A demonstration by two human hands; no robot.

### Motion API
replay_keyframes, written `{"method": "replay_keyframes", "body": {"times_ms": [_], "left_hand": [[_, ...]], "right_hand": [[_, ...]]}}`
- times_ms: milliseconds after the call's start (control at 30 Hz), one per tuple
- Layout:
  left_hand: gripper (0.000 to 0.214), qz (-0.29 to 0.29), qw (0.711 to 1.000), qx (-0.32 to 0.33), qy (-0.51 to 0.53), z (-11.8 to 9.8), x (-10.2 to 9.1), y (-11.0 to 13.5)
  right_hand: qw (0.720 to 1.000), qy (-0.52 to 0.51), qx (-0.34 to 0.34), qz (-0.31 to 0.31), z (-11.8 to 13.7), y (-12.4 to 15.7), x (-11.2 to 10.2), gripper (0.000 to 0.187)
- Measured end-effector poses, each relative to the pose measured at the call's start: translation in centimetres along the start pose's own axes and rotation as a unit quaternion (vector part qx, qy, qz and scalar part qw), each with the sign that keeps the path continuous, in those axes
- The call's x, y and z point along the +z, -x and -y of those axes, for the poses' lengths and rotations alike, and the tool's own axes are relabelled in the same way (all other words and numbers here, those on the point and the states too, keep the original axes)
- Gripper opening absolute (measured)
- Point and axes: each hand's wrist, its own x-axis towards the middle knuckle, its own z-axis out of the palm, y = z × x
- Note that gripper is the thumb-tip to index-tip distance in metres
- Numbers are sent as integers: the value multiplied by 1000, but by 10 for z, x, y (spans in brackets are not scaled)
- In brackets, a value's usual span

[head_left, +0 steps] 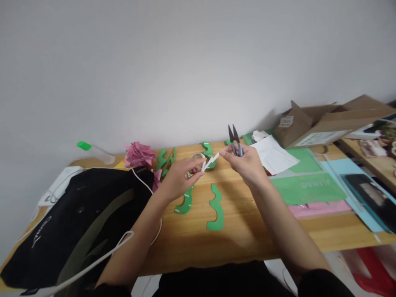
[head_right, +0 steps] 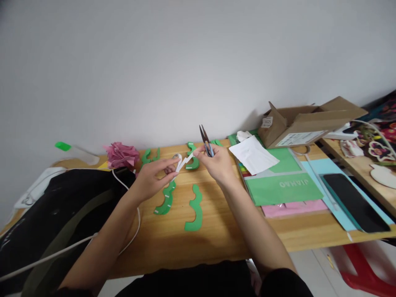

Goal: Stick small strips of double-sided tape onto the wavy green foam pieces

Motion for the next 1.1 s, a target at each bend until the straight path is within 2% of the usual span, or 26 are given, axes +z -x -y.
{"method": "replay_keyframes", "body": {"times_ms": [167,300,433,500,567,667,733,767,867,967,1033,1100], "left_hand": [[36,37,998,-43,19,1,5,-10],[34,74,986,-90,123,-8,-2,-11],[35,150,941,-151,262,-16,-14,-2],[35,151,935,-160,279,-16,-18,3],[34,120,952,-155,235,-12,-17,5],[33,81,985,-147,50,1,-9,-3],[30,96,979,-150,-95,13,0,-12],[27,101,975,-156,-119,20,5,-16],[16,109,969,-168,-141,41,19,-28],[17,91,967,-190,-145,57,29,-35],[18,64,966,-208,-139,57,30,-36],[17,33,967,-222,-122,47,28,-35]], "right_hand": [[999,30,-11,-37,-13,-4,-2,26],[997,53,-30,-40,-9,-5,-8,24],[983,85,-60,-151,7,-4,-28,16],[979,70,-68,-178,13,0,-38,16],[983,42,-67,-168,17,6,-42,19],[990,-2,-44,-133,19,16,-39,20],[993,-19,-30,-114,18,20,-34,22],[994,-21,-26,-106,17,21,-31,23],[997,-14,-19,-77,10,21,-24,27],[998,-3,-18,-54,3,20,-20,30],[999,4,-22,-47,1,21,-18,30],[997,24,-41,-62,2,24,-15,27]]}}
